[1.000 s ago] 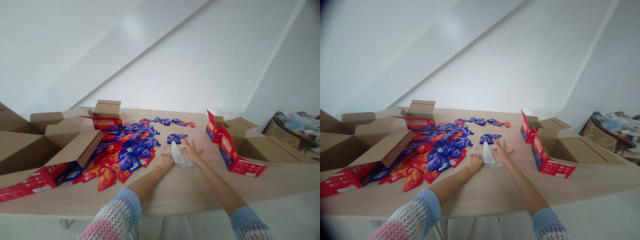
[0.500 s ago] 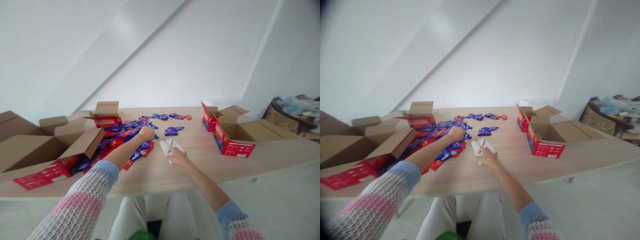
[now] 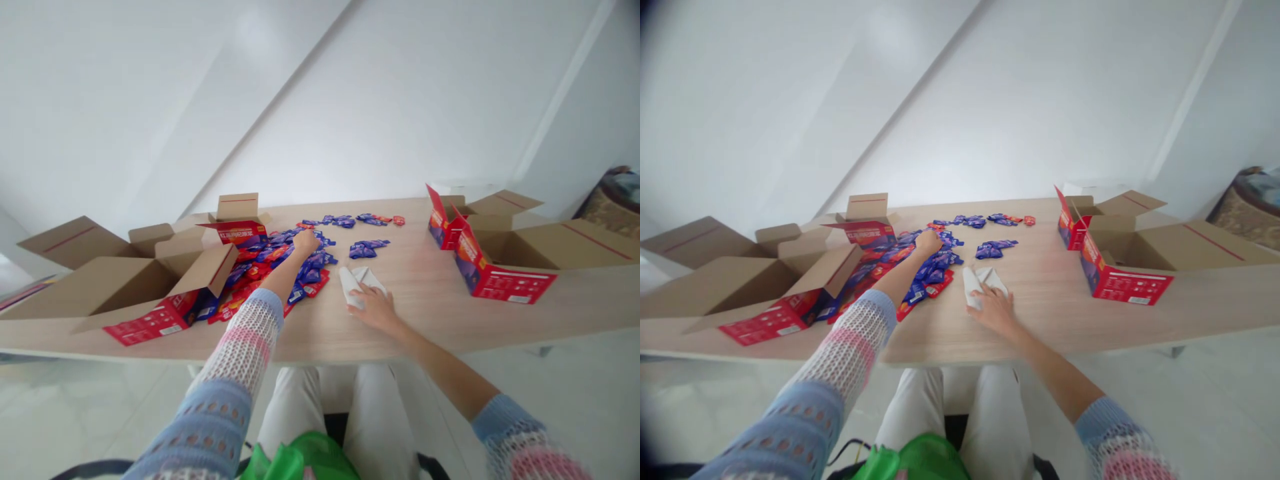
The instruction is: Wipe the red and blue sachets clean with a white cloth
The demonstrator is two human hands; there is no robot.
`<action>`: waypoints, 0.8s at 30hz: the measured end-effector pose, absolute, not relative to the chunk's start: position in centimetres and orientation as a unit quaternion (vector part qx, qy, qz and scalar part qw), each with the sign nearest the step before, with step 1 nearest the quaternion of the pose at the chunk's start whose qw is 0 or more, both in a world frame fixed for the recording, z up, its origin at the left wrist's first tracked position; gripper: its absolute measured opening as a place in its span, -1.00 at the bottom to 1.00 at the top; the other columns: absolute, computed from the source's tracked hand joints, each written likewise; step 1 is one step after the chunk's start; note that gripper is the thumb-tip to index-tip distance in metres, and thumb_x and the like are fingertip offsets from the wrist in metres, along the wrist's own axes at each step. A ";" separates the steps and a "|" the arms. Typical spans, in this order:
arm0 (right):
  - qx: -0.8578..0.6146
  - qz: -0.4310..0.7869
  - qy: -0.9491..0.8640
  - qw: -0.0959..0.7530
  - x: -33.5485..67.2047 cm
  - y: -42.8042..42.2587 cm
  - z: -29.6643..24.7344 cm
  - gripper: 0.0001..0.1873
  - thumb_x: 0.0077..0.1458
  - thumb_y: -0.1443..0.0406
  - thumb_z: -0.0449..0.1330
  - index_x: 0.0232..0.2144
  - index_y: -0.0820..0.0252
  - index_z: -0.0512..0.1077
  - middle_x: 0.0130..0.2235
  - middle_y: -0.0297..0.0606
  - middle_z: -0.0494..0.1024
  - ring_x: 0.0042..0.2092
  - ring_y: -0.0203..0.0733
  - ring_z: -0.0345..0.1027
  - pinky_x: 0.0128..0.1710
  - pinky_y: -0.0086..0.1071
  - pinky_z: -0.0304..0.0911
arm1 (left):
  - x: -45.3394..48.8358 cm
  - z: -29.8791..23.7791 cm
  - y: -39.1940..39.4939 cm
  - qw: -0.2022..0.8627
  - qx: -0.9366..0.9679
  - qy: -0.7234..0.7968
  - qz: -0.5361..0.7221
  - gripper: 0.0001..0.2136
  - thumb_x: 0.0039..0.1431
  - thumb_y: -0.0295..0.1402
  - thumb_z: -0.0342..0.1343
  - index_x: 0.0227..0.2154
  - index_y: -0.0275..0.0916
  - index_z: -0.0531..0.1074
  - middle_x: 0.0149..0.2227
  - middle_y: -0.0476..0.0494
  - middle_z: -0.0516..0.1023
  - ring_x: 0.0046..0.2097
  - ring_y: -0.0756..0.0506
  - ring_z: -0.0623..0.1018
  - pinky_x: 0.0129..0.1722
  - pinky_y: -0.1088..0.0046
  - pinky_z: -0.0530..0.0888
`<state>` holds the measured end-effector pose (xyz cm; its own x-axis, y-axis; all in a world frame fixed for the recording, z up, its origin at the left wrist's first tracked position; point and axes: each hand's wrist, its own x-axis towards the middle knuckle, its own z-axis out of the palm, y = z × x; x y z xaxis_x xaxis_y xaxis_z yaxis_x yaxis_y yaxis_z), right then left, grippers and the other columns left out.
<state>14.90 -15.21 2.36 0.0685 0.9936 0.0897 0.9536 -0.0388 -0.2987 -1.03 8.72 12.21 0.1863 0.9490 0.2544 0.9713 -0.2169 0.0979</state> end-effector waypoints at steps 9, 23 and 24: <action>-0.803 0.081 -0.568 0.161 22.0 -6.3 4.7 -0.33 0.06 -0.18 0.00 0.21 -0.41 0.05 0.36 -0.36 -0.45 0.27 0.47 -0.40 -0.07 0.39 0.00 | -4.4 17.2 21.3 -0.019 -0.690 -0.699 -0.187 -0.64 0.08 -0.27 0.05 -0.14 -0.40 0.49 -0.13 -0.47 0.55 -0.07 -0.30 0.55 -0.19 0.30 0.47; -0.616 0.173 -0.683 0.352 26.4 14.9 11.9 -0.44 0.13 0.10 0.06 0.19 -0.03 0.25 0.26 -0.21 0.18 0.26 0.03 0.00 0.23 0.00 -0.11 | -7.1 19.2 40.2 0.025 -0.722 -0.681 -0.118 -0.66 0.07 -0.32 0.03 -0.13 -0.37 0.52 -0.08 -0.45 0.53 0.00 -0.30 0.49 -0.03 0.23 0.41; -0.595 0.219 -0.676 0.375 26.3 14.8 12.1 -0.43 0.13 0.10 0.05 0.20 0.00 0.24 0.22 -0.20 0.25 0.21 -0.01 0.12 0.19 -0.08 0.00 | -7.2 18.9 40.4 0.013 -0.733 -0.671 -0.108 -0.65 0.08 -0.31 0.01 -0.11 -0.34 0.51 -0.06 -0.41 0.52 0.01 -0.28 0.49 -0.01 0.25 0.40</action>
<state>26.33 14.75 12.06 -0.0107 0.9692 0.2460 0.6407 0.1955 -0.7425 -7.20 40.45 18.92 0.0761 0.9815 0.1756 0.9872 -0.0989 0.1251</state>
